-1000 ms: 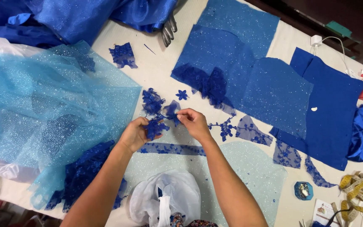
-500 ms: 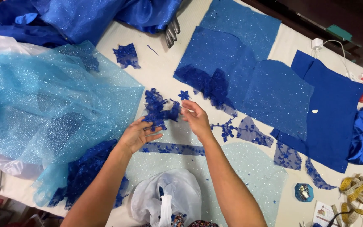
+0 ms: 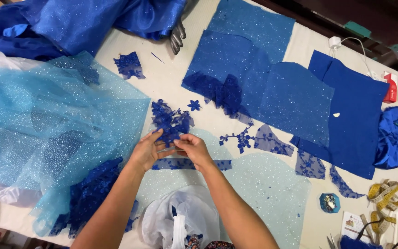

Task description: Arranging blue lace appliques on a work surface and then placing them into a plastic bag.

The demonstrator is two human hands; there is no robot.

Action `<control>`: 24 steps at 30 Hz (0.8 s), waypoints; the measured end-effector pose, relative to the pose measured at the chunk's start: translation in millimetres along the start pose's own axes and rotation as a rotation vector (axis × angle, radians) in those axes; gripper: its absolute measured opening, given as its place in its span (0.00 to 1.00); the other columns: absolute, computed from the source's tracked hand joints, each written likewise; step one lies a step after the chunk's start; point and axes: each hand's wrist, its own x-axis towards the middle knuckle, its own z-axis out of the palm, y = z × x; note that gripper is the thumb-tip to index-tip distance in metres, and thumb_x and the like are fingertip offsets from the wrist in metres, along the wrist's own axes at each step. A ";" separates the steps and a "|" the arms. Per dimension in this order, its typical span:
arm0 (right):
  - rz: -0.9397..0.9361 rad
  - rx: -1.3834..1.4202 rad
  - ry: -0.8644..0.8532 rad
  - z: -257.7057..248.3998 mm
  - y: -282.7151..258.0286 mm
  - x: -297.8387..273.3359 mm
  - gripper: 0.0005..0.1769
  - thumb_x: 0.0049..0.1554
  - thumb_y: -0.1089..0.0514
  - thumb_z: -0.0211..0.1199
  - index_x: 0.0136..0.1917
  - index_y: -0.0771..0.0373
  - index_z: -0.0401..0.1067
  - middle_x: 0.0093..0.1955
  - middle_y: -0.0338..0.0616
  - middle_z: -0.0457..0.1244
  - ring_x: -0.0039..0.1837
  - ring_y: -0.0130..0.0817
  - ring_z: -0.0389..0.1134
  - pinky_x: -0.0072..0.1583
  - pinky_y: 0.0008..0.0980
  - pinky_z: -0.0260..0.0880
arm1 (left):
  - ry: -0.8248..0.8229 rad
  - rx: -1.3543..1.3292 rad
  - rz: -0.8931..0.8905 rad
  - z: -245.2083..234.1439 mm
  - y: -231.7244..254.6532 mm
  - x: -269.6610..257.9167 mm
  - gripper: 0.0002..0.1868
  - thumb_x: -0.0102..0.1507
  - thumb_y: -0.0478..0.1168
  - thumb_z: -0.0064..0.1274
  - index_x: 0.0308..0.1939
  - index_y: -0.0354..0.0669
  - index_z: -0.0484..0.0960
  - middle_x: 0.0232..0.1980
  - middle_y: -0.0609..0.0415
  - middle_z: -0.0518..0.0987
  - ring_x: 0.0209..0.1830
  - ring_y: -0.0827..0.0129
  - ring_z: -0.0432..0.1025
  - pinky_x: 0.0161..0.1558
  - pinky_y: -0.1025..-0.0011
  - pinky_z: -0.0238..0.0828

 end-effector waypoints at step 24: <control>-0.147 0.755 -0.207 -52.3 -14.9 -80.4 0.04 0.53 0.66 0.58 0.39 0.62 0.65 0.46 0.63 0.71 0.52 0.48 0.75 0.65 0.54 0.71 | 0.151 0.866 0.578 39.2 -16.5 -39.5 0.23 0.67 0.44 0.53 0.65 0.46 0.70 0.57 0.39 0.74 0.58 0.43 0.73 0.57 0.47 0.72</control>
